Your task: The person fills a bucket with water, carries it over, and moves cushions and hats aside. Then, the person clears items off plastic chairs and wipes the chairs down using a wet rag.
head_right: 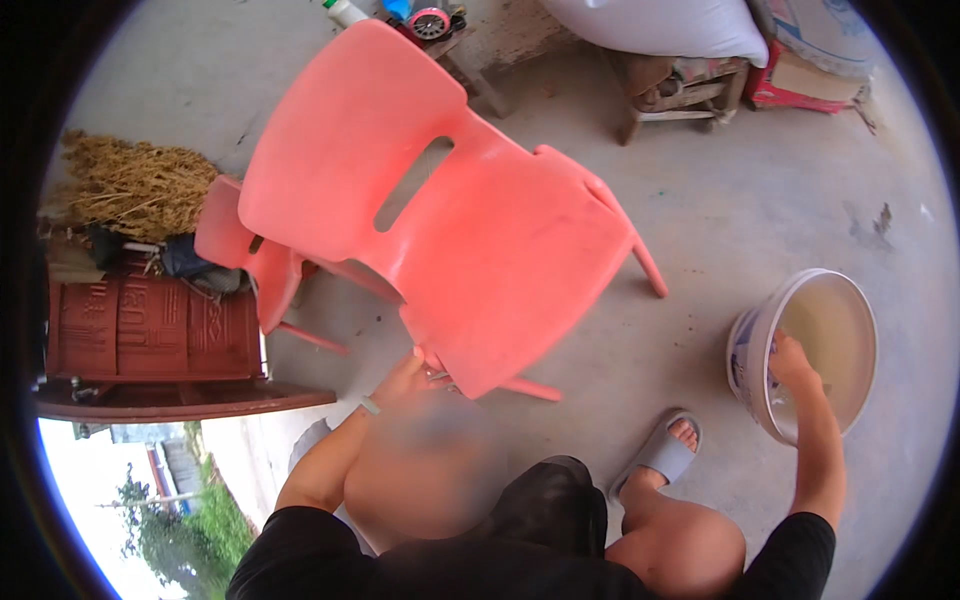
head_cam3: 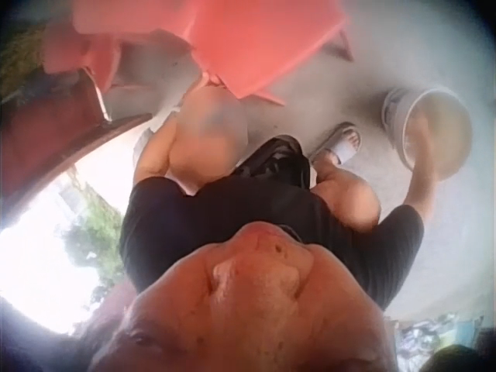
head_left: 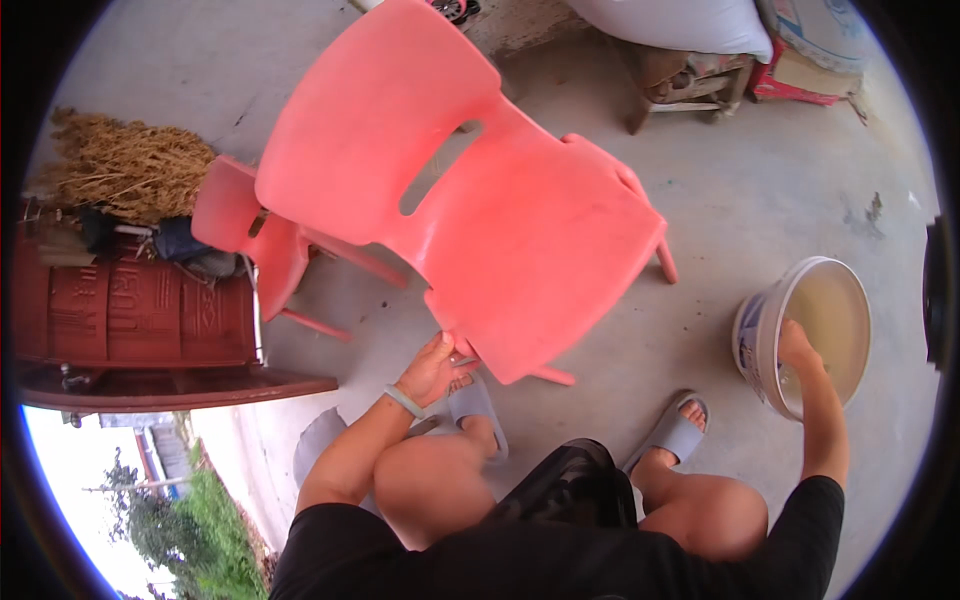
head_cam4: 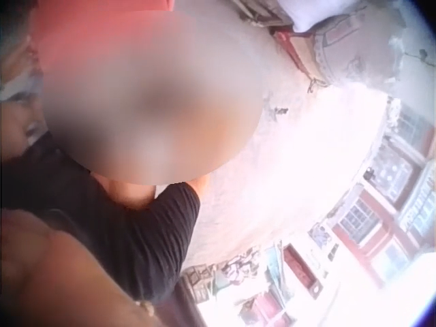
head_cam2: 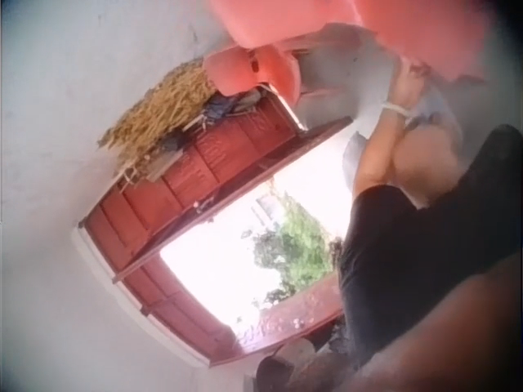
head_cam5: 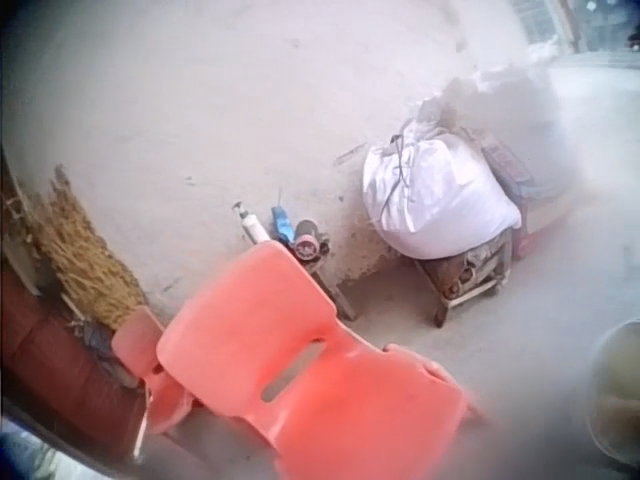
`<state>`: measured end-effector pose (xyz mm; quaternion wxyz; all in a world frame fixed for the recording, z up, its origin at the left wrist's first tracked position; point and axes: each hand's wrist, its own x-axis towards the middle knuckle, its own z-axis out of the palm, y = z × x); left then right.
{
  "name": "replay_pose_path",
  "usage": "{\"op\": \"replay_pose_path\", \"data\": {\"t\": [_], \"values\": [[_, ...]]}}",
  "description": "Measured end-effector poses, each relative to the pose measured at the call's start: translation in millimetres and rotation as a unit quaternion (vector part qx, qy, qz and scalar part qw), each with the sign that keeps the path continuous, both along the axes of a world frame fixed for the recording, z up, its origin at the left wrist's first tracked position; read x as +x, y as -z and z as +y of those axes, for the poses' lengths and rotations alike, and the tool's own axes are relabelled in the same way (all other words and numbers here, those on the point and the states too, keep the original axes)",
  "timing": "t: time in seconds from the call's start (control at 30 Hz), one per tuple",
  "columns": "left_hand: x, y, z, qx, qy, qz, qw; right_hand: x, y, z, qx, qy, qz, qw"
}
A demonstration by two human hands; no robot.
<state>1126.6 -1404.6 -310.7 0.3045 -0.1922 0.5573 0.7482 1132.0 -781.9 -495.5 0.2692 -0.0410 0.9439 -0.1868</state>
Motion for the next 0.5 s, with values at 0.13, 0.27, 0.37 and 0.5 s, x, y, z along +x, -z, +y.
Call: {"op": "replay_pose_path", "data": {"t": [0.13, 0.27, 0.37, 0.5], "values": [[-14.1, -18.7, -11.9, -0.184, 0.09, -0.012, 0.979, 8.1, -68.7, -2.8, -0.175, 0.38, 0.011, 0.908], [-9.6, -77.3, -26.6, -0.418, 0.041, 0.218, 0.881, -0.6, -114.4, -32.4, -0.473, 0.52, 0.026, 0.711], [-19.1, -109.0, 50.3, -0.327, 0.111, 0.257, 0.903, 22.9, -147.7, -27.1, -0.56, 0.531, 0.041, 0.635], [-15.4, -106.8, 206.1, -0.018, 0.342, 0.097, 0.935, 51.9, -179.6, -42.7, -0.63, 0.569, 0.103, 0.518]]}}
